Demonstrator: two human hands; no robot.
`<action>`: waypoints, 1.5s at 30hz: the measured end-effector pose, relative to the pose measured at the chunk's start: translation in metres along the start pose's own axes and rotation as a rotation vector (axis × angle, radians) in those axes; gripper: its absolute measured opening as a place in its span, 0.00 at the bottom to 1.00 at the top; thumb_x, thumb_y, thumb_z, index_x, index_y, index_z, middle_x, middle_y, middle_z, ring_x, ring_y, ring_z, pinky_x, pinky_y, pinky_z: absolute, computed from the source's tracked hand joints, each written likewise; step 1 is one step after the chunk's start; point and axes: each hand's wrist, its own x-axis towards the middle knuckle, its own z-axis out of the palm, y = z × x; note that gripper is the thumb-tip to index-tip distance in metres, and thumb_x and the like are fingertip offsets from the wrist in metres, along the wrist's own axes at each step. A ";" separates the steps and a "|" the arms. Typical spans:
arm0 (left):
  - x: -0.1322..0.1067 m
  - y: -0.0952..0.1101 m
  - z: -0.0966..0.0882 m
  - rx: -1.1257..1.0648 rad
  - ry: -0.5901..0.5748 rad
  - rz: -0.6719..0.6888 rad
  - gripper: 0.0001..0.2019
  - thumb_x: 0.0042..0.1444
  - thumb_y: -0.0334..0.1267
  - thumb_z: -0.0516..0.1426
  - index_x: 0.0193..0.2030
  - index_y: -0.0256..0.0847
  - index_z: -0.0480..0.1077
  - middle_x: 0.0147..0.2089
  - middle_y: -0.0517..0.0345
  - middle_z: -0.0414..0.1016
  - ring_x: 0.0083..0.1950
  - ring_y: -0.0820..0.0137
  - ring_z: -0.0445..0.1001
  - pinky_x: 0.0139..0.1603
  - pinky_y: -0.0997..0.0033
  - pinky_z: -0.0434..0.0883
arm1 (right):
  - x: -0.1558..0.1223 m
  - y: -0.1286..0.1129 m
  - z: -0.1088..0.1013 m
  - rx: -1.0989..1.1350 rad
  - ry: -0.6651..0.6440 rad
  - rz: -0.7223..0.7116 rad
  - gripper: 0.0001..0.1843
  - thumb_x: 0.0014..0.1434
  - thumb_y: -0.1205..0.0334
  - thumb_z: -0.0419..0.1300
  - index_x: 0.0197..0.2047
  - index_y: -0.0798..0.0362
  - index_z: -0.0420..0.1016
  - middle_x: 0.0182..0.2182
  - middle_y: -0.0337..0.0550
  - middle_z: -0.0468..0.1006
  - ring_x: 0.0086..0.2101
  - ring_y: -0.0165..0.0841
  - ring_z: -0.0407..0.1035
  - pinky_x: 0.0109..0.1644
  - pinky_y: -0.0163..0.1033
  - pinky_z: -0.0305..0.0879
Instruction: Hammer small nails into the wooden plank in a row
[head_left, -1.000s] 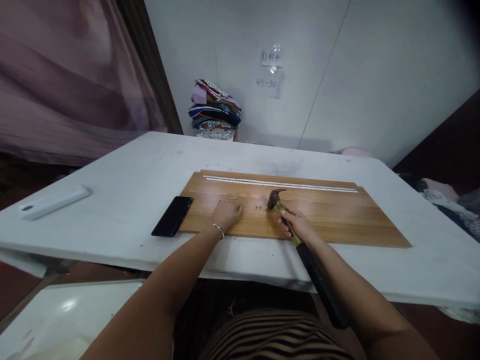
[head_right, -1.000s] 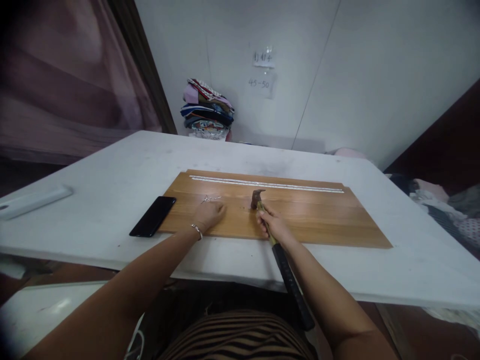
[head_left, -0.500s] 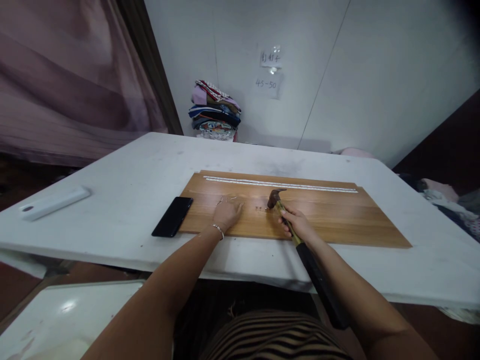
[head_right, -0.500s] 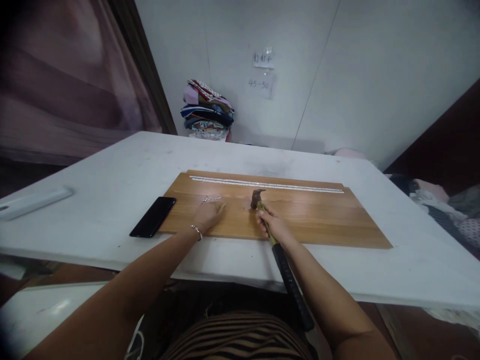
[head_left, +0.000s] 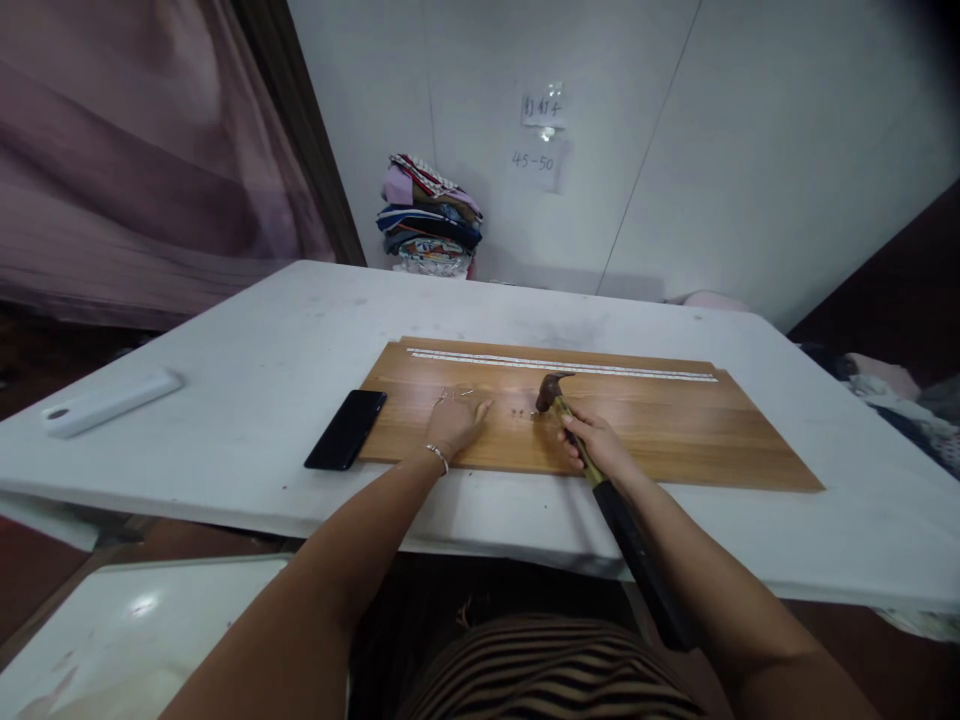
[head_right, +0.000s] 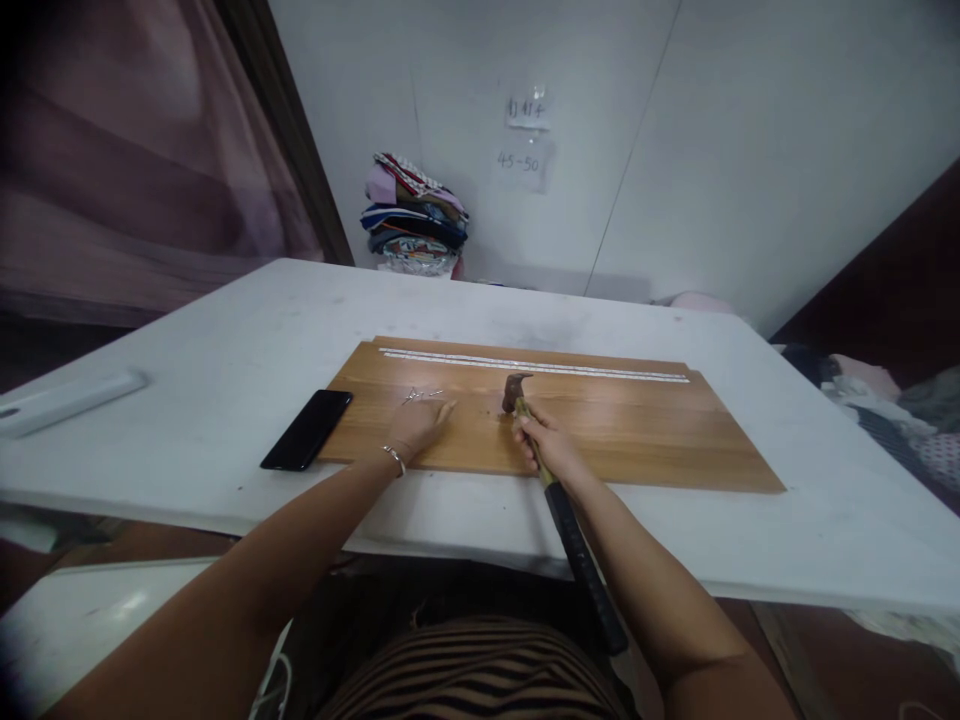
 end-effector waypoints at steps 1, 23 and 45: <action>0.000 0.000 -0.001 0.002 0.000 -0.004 0.29 0.73 0.49 0.41 0.47 0.40 0.82 0.50 0.45 0.85 0.53 0.58 0.81 0.66 0.58 0.66 | 0.000 0.001 0.000 0.002 -0.003 -0.002 0.20 0.49 0.51 0.69 0.42 0.49 0.70 0.23 0.31 0.71 0.16 0.24 0.57 0.15 0.29 0.50; -0.003 0.003 -0.005 0.007 -0.030 -0.009 0.24 0.70 0.46 0.45 0.44 0.42 0.83 0.49 0.46 0.85 0.50 0.58 0.81 0.56 0.61 0.71 | 0.000 0.000 0.002 0.001 -0.002 0.028 0.21 0.46 0.51 0.70 0.40 0.50 0.70 0.21 0.30 0.72 0.15 0.23 0.57 0.14 0.29 0.51; -0.001 0.002 -0.003 0.014 -0.027 0.004 0.25 0.70 0.45 0.44 0.42 0.40 0.82 0.49 0.45 0.85 0.50 0.58 0.81 0.60 0.59 0.70 | 0.000 0.000 0.001 0.012 -0.015 0.026 0.21 0.48 0.51 0.69 0.42 0.50 0.70 0.22 0.30 0.71 0.15 0.23 0.56 0.15 0.29 0.50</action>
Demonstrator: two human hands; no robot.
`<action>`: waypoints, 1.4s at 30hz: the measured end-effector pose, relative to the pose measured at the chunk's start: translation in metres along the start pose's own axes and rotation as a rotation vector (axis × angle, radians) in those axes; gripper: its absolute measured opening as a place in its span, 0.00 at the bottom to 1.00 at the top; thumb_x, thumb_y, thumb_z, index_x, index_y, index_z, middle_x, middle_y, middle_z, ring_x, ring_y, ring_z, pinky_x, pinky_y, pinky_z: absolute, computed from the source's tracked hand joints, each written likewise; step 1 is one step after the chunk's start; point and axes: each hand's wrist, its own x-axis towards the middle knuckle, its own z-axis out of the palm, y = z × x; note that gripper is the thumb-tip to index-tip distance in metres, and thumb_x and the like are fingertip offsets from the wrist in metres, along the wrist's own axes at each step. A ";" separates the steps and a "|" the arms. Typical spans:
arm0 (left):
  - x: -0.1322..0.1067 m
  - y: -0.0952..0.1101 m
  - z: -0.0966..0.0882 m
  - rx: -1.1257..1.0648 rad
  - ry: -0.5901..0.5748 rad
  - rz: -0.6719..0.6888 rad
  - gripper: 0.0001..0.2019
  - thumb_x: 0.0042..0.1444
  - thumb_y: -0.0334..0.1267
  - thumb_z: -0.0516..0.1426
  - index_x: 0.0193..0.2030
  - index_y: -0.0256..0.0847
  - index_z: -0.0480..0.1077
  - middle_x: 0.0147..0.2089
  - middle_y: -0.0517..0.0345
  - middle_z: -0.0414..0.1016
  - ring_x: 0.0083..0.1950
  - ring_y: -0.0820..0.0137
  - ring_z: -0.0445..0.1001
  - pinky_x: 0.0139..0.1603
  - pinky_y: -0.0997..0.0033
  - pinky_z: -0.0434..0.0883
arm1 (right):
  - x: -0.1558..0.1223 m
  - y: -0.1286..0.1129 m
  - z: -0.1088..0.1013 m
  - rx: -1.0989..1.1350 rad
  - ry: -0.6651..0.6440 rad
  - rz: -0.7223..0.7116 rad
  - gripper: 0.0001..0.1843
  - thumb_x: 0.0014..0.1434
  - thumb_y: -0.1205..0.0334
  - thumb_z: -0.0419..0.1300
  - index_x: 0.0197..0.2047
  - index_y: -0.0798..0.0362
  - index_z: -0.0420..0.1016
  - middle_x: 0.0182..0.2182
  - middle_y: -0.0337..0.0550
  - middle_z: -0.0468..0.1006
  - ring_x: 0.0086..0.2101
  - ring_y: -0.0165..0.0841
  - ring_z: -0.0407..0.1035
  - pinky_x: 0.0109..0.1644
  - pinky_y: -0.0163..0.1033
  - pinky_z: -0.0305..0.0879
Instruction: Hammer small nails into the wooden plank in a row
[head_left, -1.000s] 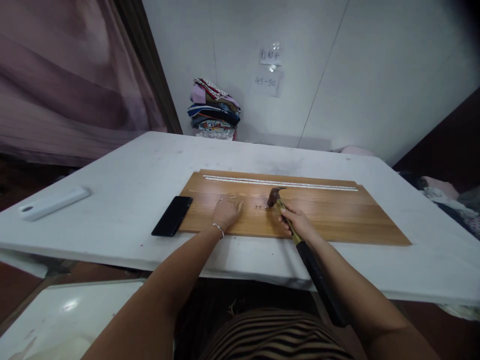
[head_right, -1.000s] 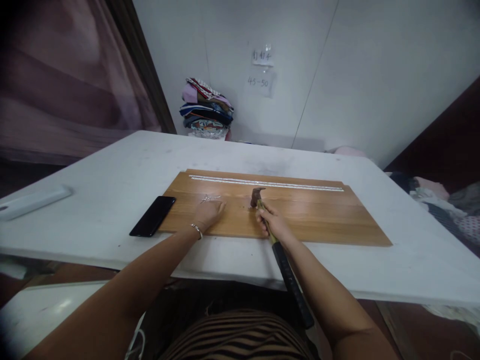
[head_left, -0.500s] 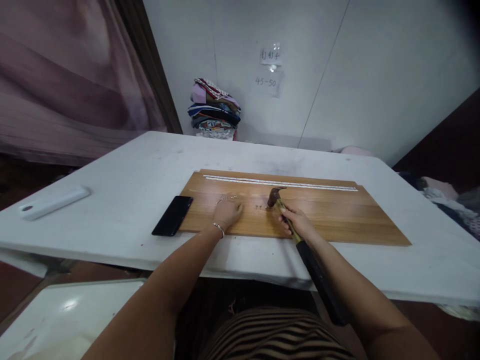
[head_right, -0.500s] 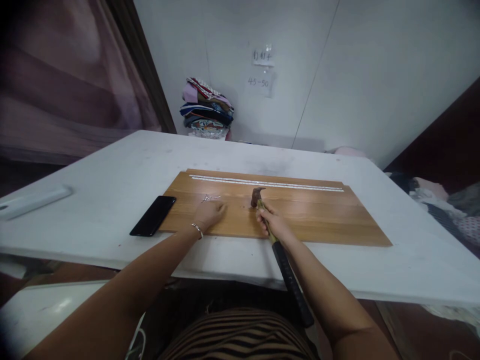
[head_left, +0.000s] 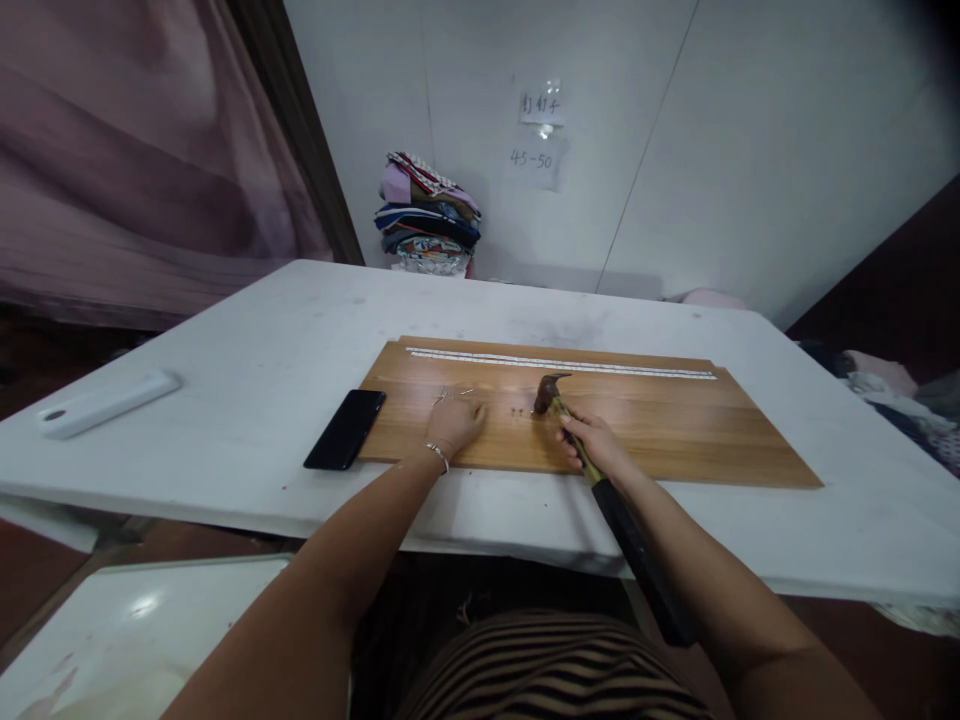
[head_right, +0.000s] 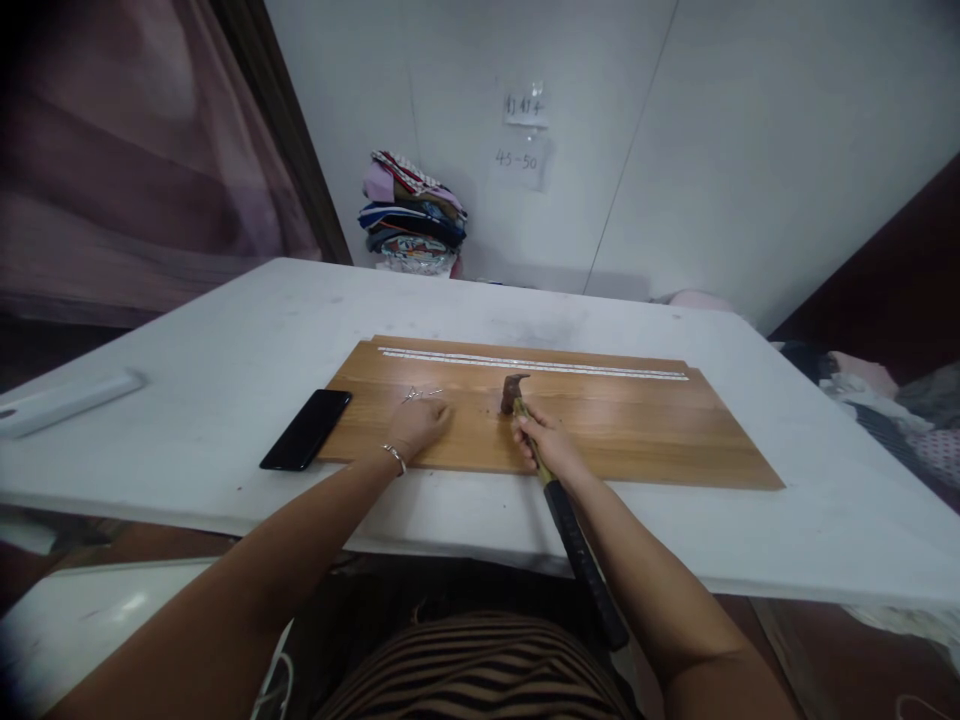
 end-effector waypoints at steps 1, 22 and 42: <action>0.000 0.000 0.001 0.000 0.007 0.003 0.25 0.70 0.45 0.44 0.42 0.40 0.82 0.49 0.45 0.85 0.50 0.58 0.81 0.60 0.58 0.69 | 0.000 -0.001 0.000 0.000 0.002 -0.003 0.21 0.47 0.51 0.69 0.42 0.50 0.70 0.22 0.30 0.71 0.16 0.23 0.56 0.15 0.29 0.51; -0.001 0.002 -0.002 -0.010 -0.015 -0.026 0.25 0.70 0.46 0.44 0.42 0.41 0.82 0.49 0.45 0.84 0.50 0.57 0.80 0.56 0.59 0.71 | -0.001 -0.004 0.002 0.002 0.009 0.002 0.23 0.45 0.51 0.69 0.42 0.49 0.70 0.22 0.30 0.71 0.16 0.23 0.56 0.15 0.29 0.51; 0.000 0.000 0.000 -0.004 -0.002 -0.009 0.25 0.70 0.45 0.44 0.43 0.40 0.82 0.49 0.45 0.84 0.51 0.57 0.81 0.56 0.59 0.71 | -0.001 -0.001 0.000 0.009 0.005 -0.002 0.21 0.49 0.53 0.69 0.44 0.50 0.71 0.23 0.31 0.71 0.17 0.23 0.56 0.16 0.29 0.51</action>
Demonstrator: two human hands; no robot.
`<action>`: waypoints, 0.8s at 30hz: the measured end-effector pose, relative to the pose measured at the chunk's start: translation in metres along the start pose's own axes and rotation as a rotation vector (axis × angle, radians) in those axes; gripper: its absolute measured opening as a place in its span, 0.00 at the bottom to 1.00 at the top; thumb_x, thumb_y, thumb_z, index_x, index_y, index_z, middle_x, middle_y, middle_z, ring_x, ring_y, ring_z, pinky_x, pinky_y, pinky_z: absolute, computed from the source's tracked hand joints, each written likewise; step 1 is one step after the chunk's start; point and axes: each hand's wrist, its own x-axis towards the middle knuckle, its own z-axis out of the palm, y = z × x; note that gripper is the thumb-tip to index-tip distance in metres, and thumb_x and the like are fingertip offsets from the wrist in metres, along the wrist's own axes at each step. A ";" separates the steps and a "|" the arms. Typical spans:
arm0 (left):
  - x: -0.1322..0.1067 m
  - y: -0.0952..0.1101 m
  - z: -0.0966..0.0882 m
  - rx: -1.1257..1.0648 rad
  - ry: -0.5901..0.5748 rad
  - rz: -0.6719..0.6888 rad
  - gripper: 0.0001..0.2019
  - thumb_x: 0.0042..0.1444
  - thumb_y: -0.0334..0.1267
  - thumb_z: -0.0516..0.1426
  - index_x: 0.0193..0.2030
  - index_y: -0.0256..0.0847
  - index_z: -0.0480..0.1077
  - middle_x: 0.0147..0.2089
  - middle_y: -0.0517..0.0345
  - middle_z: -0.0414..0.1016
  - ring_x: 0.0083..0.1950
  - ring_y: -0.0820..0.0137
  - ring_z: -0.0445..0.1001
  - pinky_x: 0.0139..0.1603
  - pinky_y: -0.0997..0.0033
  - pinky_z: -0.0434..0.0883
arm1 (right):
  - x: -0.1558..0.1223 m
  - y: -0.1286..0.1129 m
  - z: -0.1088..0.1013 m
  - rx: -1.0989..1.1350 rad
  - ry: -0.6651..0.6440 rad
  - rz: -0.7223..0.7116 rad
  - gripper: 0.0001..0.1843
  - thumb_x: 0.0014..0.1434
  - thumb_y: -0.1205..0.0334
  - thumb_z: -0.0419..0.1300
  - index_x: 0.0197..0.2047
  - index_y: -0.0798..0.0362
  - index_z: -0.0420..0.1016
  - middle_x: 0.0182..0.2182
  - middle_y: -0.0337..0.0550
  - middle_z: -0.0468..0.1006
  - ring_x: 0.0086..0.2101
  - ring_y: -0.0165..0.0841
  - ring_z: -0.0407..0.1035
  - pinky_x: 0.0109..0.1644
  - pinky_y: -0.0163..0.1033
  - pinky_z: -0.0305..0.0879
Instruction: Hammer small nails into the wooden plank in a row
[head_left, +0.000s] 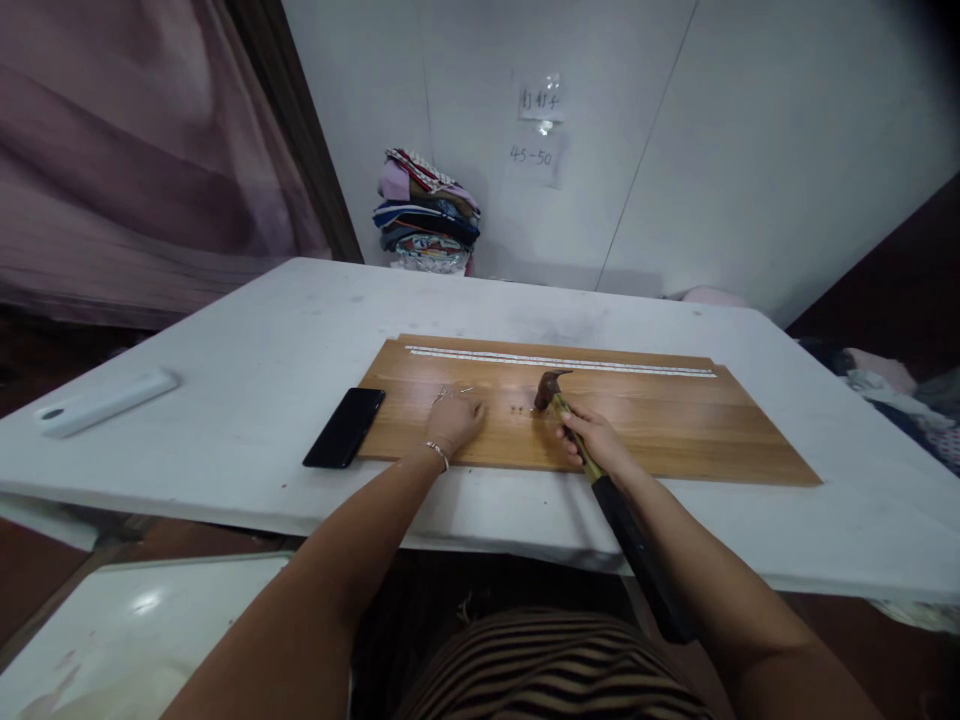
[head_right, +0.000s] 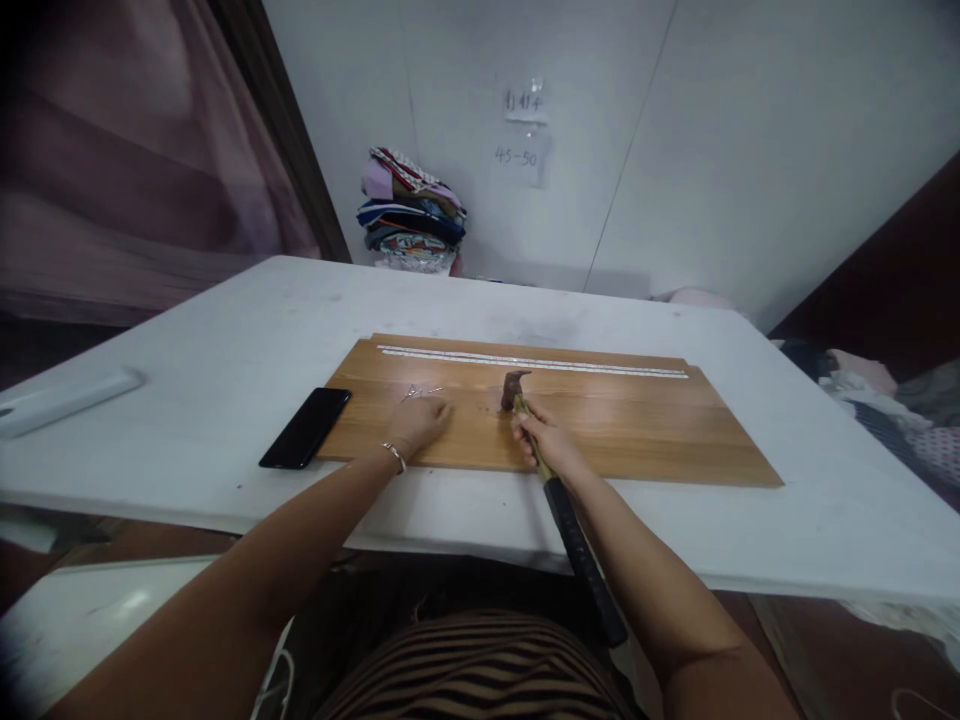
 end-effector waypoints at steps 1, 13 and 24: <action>0.000 0.000 0.000 -0.009 0.004 -0.001 0.25 0.70 0.45 0.44 0.42 0.40 0.82 0.49 0.45 0.85 0.51 0.57 0.81 0.56 0.59 0.71 | 0.000 0.000 0.000 0.000 0.001 0.000 0.21 0.49 0.53 0.69 0.45 0.50 0.71 0.23 0.31 0.71 0.17 0.23 0.56 0.16 0.29 0.51; 0.000 0.000 0.000 -0.027 -0.008 -0.017 0.25 0.70 0.46 0.44 0.42 0.42 0.83 0.49 0.45 0.85 0.50 0.57 0.81 0.56 0.59 0.71 | 0.000 0.000 0.000 -0.003 0.007 0.010 0.21 0.49 0.53 0.68 0.45 0.49 0.71 0.23 0.31 0.70 0.17 0.24 0.55 0.16 0.29 0.50; 0.000 0.000 0.000 -0.013 -0.007 0.002 0.24 0.70 0.45 0.45 0.42 0.42 0.82 0.48 0.46 0.85 0.49 0.58 0.81 0.58 0.59 0.70 | 0.002 0.002 -0.001 -0.004 -0.014 -0.002 0.21 0.49 0.52 0.69 0.44 0.49 0.71 0.23 0.31 0.71 0.17 0.23 0.56 0.16 0.29 0.50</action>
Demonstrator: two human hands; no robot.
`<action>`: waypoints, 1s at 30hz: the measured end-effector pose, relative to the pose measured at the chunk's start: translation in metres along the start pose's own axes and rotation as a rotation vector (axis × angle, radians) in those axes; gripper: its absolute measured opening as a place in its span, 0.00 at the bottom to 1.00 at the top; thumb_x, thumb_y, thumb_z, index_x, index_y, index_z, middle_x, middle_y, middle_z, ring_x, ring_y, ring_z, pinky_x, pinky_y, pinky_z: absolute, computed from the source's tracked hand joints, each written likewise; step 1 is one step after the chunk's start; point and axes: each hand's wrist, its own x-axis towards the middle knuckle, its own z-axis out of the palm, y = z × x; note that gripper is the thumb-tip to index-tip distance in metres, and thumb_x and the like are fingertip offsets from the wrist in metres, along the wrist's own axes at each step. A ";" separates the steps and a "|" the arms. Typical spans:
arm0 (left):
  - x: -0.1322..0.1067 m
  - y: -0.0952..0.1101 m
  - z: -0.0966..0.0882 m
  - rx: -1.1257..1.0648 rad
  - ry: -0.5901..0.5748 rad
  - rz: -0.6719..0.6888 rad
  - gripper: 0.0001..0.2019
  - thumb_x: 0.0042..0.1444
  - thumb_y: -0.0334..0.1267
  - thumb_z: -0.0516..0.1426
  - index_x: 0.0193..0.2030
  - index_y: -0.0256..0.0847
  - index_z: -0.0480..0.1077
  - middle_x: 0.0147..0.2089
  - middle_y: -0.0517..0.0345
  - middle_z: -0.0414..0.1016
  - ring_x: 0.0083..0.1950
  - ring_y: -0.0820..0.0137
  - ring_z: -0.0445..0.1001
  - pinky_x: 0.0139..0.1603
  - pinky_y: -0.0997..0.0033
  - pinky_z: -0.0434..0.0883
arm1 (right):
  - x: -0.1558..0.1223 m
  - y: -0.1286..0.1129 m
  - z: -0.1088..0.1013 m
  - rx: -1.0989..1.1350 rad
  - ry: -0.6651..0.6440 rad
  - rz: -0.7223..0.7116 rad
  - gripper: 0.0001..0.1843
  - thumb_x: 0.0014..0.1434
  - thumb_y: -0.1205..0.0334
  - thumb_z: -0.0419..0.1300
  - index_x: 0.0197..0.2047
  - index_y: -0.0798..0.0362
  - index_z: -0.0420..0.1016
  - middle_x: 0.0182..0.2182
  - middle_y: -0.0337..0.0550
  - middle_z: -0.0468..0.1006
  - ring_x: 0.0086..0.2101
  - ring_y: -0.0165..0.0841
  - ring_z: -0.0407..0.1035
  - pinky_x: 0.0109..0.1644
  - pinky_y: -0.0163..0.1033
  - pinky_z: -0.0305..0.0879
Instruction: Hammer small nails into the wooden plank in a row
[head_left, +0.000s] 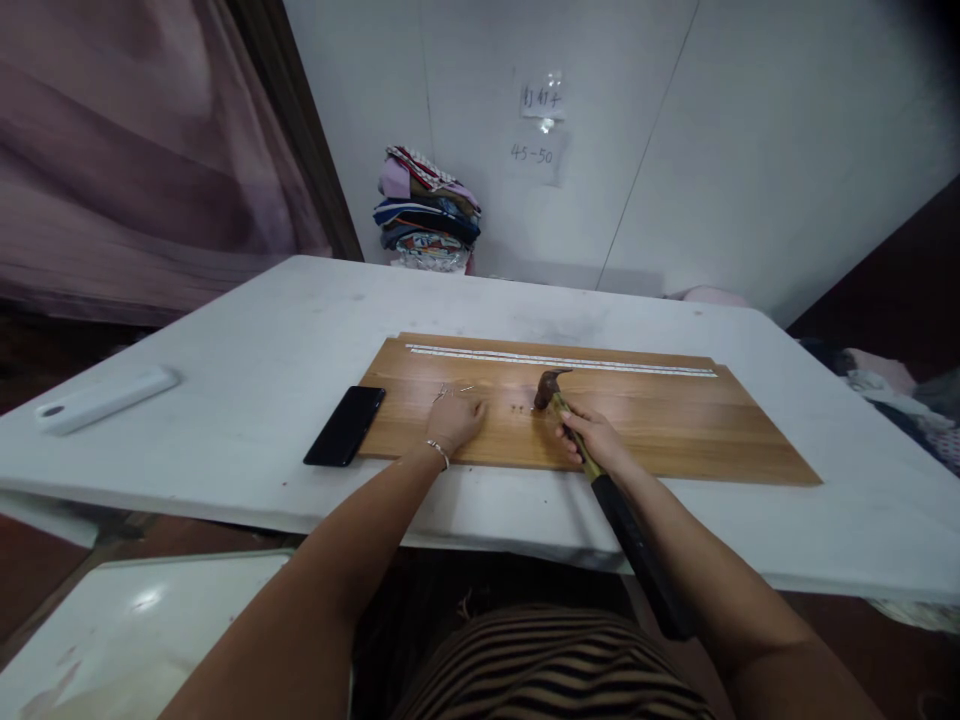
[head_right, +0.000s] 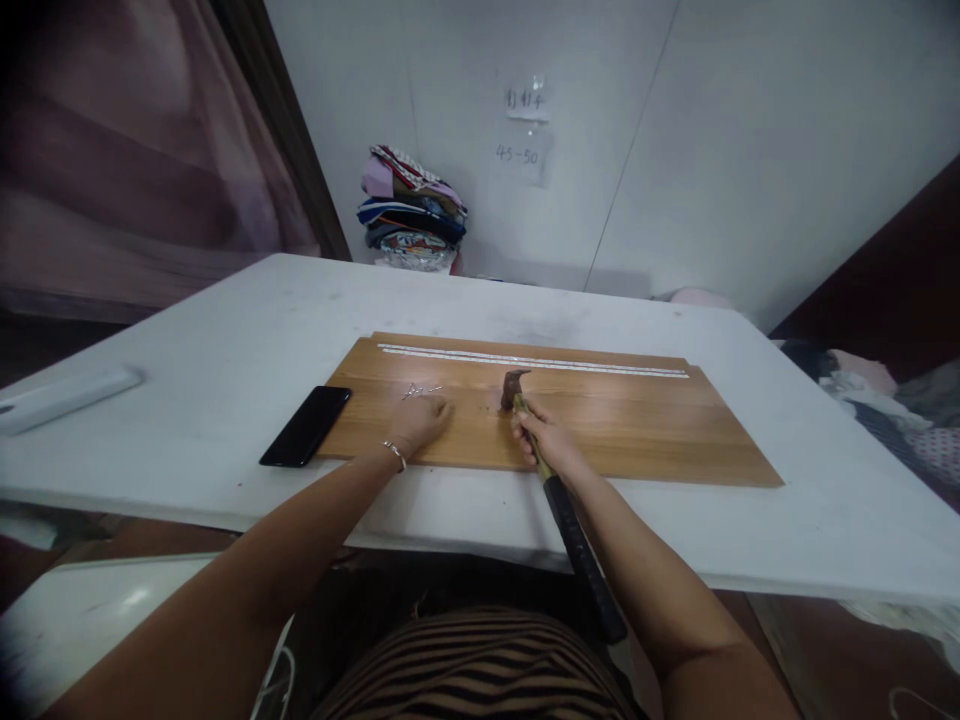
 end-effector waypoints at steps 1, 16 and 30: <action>0.000 0.000 0.000 0.005 0.002 0.005 0.24 0.70 0.45 0.45 0.42 0.42 0.82 0.48 0.46 0.85 0.50 0.58 0.81 0.58 0.59 0.70 | 0.000 0.001 0.000 0.003 0.001 0.003 0.20 0.49 0.52 0.69 0.43 0.49 0.71 0.23 0.31 0.71 0.17 0.23 0.56 0.16 0.28 0.50; 0.000 0.001 0.000 0.031 -0.005 0.008 0.25 0.70 0.45 0.44 0.43 0.41 0.82 0.49 0.45 0.84 0.51 0.57 0.81 0.60 0.58 0.69 | -0.002 -0.002 0.002 0.011 0.011 0.008 0.21 0.49 0.53 0.68 0.46 0.49 0.72 0.22 0.31 0.71 0.16 0.24 0.56 0.15 0.29 0.51; 0.000 0.000 0.001 0.023 -0.016 -0.014 0.25 0.71 0.46 0.44 0.44 0.41 0.82 0.49 0.45 0.84 0.50 0.57 0.81 0.55 0.60 0.71 | 0.000 -0.001 0.000 0.017 0.006 0.002 0.21 0.48 0.53 0.69 0.44 0.50 0.71 0.23 0.31 0.71 0.16 0.23 0.57 0.15 0.29 0.51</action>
